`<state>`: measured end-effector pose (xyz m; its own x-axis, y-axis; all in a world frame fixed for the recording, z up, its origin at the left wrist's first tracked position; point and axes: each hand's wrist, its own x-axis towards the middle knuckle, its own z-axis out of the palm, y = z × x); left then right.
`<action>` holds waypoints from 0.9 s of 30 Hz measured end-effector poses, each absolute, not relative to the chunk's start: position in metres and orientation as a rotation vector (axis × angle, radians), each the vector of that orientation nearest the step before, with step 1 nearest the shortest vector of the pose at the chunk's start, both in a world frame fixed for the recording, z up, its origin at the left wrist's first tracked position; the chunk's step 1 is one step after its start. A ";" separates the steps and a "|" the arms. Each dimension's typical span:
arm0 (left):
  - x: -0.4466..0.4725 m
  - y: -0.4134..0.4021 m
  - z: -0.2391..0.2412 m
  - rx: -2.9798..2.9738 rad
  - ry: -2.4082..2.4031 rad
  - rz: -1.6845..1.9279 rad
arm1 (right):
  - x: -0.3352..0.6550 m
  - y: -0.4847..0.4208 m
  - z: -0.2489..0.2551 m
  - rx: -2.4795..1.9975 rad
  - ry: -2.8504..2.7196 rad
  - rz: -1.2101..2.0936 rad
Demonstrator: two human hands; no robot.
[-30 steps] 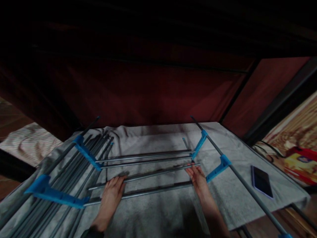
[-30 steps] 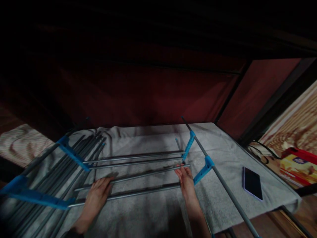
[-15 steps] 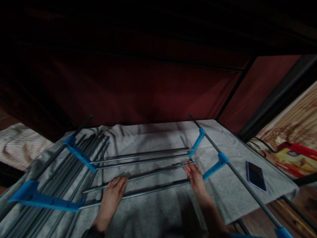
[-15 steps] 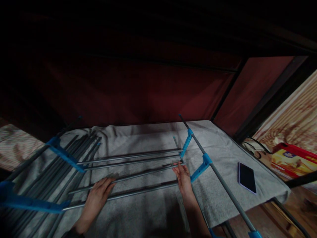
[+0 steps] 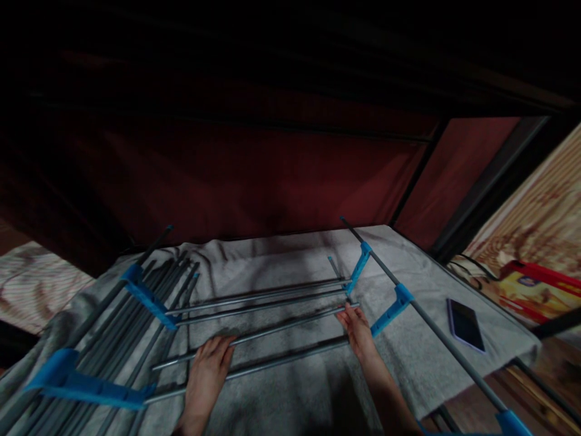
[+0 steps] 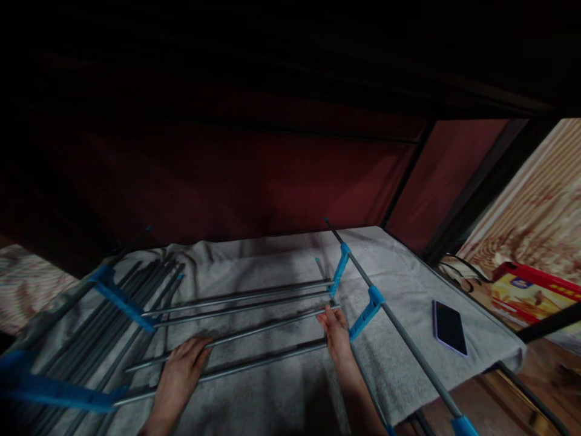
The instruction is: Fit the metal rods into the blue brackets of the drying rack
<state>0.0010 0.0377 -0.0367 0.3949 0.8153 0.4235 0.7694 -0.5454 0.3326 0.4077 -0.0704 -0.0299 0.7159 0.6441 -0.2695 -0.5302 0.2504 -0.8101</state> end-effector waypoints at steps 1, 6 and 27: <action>0.001 0.038 -0.036 2.551 1.458 0.842 | 0.408 -0.071 -0.030 -1.043 -0.129 0.805; 0.001 0.039 -0.035 2.545 1.479 0.786 | 0.405 -0.073 -0.028 -0.997 -0.154 0.822; 0.010 0.039 -0.027 2.563 1.507 0.747 | 0.421 -0.074 -0.039 -1.069 -0.203 0.838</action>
<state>0.0101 0.0394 -0.0274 0.3989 0.8392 0.3695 0.8025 -0.5145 0.3022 0.4212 -0.0735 -0.0388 0.6830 0.6910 -0.2367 -0.5056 0.2134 -0.8360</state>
